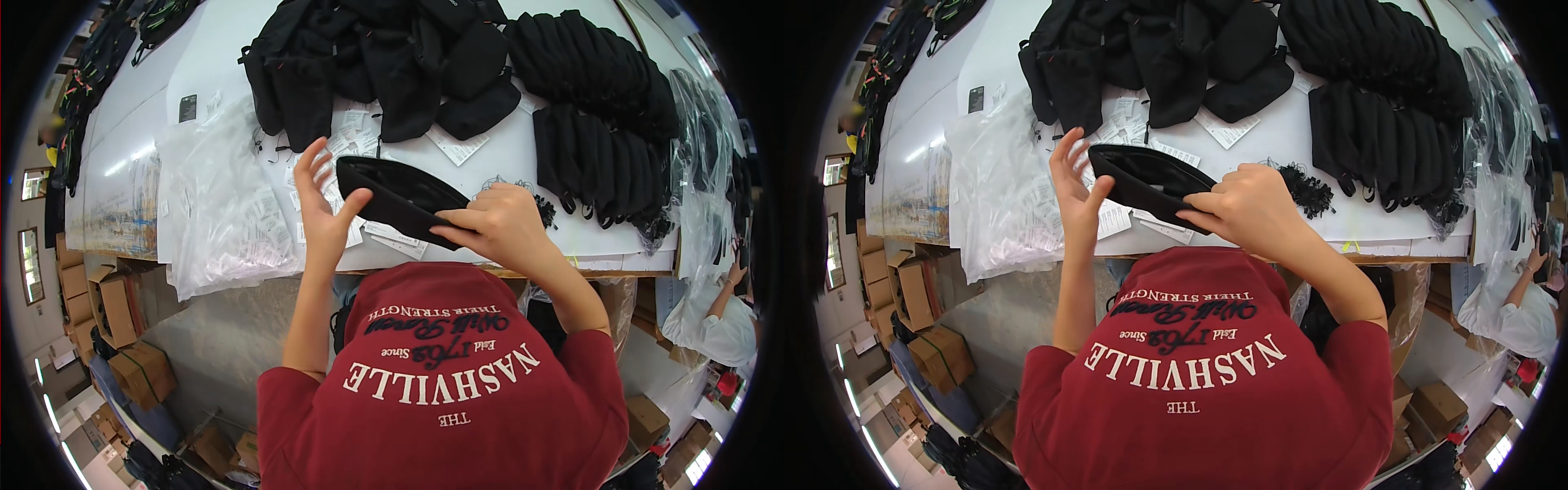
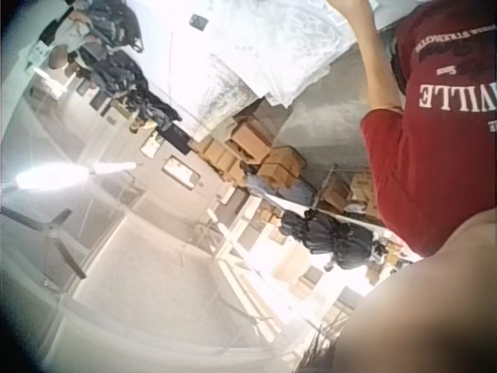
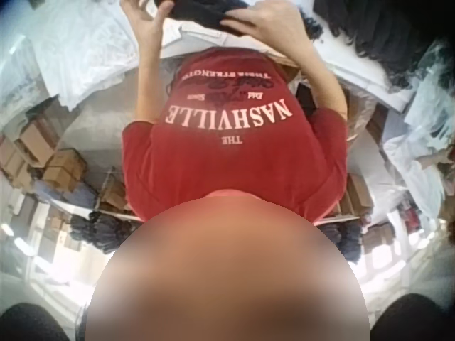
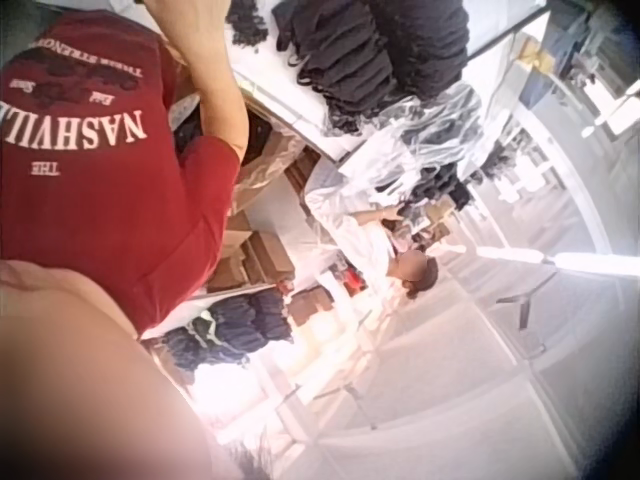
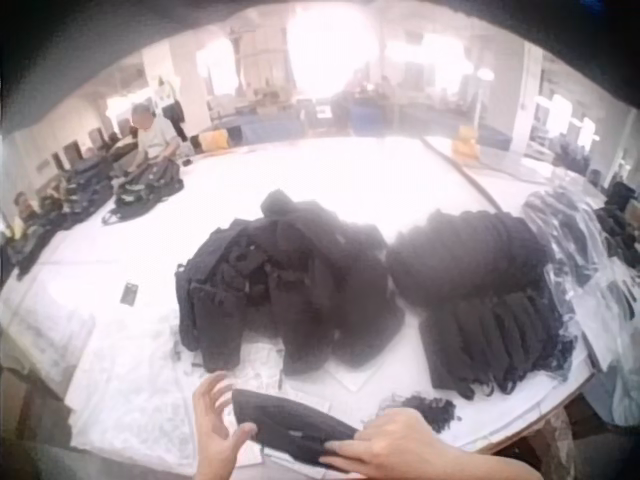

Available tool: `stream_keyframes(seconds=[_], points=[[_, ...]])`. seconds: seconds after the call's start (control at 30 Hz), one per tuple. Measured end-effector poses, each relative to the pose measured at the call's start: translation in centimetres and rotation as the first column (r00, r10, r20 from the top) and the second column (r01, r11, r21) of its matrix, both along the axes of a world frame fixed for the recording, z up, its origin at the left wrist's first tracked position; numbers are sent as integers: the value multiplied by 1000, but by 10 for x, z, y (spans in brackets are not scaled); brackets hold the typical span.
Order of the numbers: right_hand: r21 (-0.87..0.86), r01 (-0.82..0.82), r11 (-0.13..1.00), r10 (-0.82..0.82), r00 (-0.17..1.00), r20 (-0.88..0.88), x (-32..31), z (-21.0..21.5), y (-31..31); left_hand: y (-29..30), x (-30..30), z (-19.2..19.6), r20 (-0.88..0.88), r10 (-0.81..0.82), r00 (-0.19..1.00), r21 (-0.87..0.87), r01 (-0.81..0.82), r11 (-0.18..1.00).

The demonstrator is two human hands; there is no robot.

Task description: The recorder is inspecting and attaching tags to small black waist packs or pouches in a factory or warehouse setting.

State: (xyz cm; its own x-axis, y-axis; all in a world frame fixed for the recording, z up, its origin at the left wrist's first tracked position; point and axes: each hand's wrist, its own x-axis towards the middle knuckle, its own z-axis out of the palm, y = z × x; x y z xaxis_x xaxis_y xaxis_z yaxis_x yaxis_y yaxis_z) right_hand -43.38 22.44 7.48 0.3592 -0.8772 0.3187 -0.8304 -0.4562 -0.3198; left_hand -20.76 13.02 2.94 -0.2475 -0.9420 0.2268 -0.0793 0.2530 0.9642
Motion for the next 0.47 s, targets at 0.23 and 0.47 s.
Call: stream_keyframes(seconds=[0.23,0.47], points=[[-41,246,968,-196,851,488,40,-17,5,48,-18,-37,-708,272,651,646,443,621],[175,267,948,-302,572,763,29,-13,-5,33,-25,-17,-572,76,816,621,371,691]])
